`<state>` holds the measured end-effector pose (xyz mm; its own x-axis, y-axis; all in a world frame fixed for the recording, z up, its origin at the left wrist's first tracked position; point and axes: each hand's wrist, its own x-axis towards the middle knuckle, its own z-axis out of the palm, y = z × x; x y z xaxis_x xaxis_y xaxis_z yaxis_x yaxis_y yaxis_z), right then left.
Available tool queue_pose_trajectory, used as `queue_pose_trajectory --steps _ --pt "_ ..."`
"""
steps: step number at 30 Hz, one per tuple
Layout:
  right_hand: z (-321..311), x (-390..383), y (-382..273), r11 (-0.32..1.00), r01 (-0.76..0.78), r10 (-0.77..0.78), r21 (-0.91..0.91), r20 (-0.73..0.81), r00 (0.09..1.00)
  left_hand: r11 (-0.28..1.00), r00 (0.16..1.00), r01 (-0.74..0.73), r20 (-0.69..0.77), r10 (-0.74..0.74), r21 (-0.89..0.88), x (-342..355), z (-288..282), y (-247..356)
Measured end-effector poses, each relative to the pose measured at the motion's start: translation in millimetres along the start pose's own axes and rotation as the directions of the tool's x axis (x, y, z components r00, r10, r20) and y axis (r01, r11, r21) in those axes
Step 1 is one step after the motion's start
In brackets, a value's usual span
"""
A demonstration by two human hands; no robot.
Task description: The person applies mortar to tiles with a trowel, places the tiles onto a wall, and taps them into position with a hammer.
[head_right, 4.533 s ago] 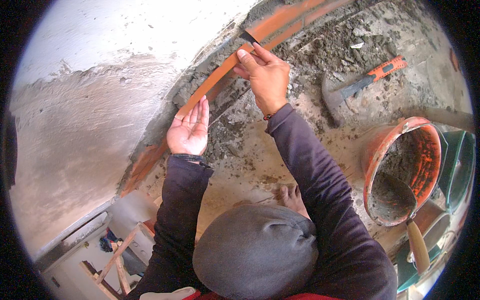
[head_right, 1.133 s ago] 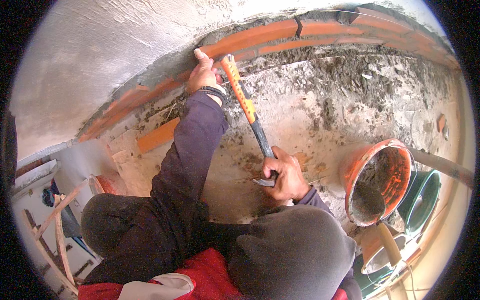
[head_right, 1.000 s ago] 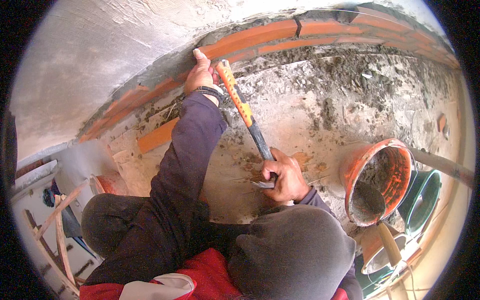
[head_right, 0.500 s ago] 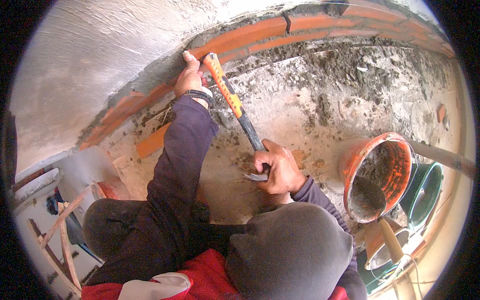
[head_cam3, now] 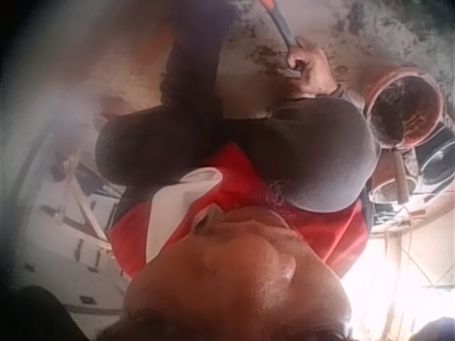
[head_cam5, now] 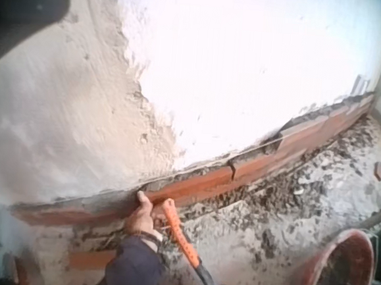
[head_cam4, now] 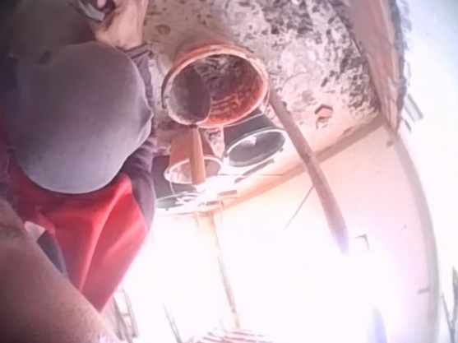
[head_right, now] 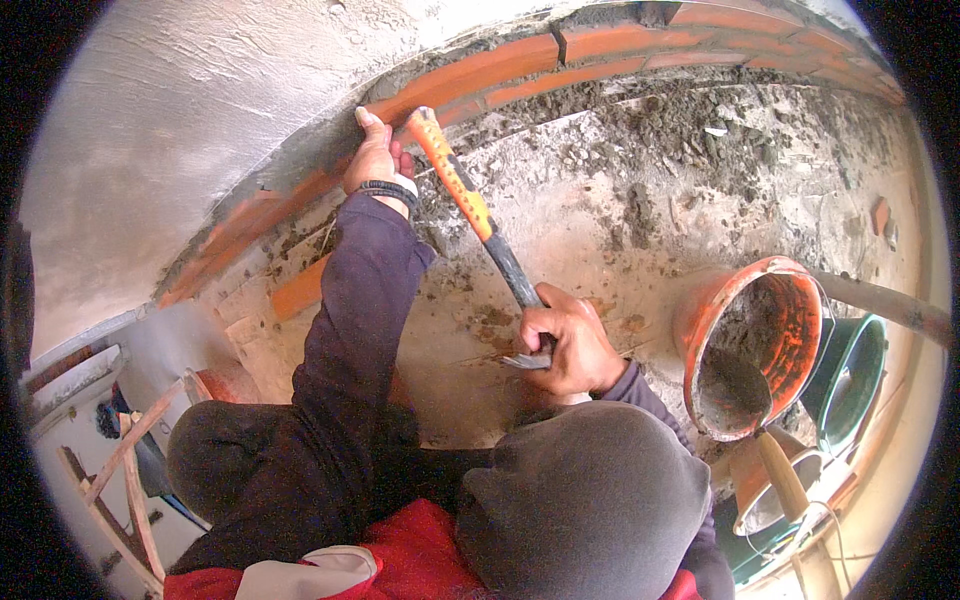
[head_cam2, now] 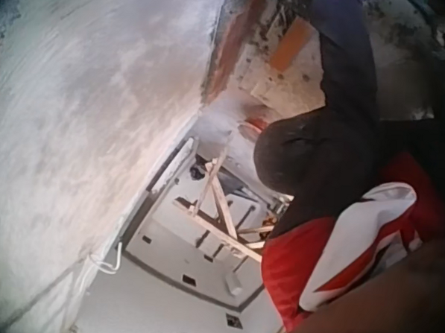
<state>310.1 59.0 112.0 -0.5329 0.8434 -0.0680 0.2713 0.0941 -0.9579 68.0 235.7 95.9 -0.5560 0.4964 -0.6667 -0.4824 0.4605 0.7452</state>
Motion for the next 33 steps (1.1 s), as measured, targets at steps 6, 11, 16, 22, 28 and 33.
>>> queue_pose_trajectory --steps 6,11,16,22,28,33 --pt "-6 4 4 0.997 0.025 -0.029 -0.069 -0.047 0.998 0.997 0.997 0.003 0.079 0.003 -0.077 6 -1 -3" --pt "-12 -4 -4 0.999 0.05 -0.05 0.008 -0.023 0.998 0.982 1.0 0.022 0.02 -0.018 -0.19 0 5 -1" --pt "-12 7 -5 0.999 0.039 -0.04 -0.03 -0.028 0.999 0.984 0.998 -0.03 -0.056 0.02 -0.178 -1 4 3" --pt "-9 -2 -6 0.999 0.038 -0.038 0.03 -0.004 0.999 0.966 0.995 -0.078 -0.077 0.06 -0.245 -5 9 3" --pt "-7 1 -5 0.998 0.056 -0.056 0.01 -0.04 0.998 0.958 0.992 -0.11 -0.083 0.091 -0.265 -6 9 0" --pt "-9 -2 -4 0.995 0.098 -0.095 0.027 -0.095 0.991 0.96 0.993 -0.117 -0.049 0.108 -0.253 -12 9 -1"
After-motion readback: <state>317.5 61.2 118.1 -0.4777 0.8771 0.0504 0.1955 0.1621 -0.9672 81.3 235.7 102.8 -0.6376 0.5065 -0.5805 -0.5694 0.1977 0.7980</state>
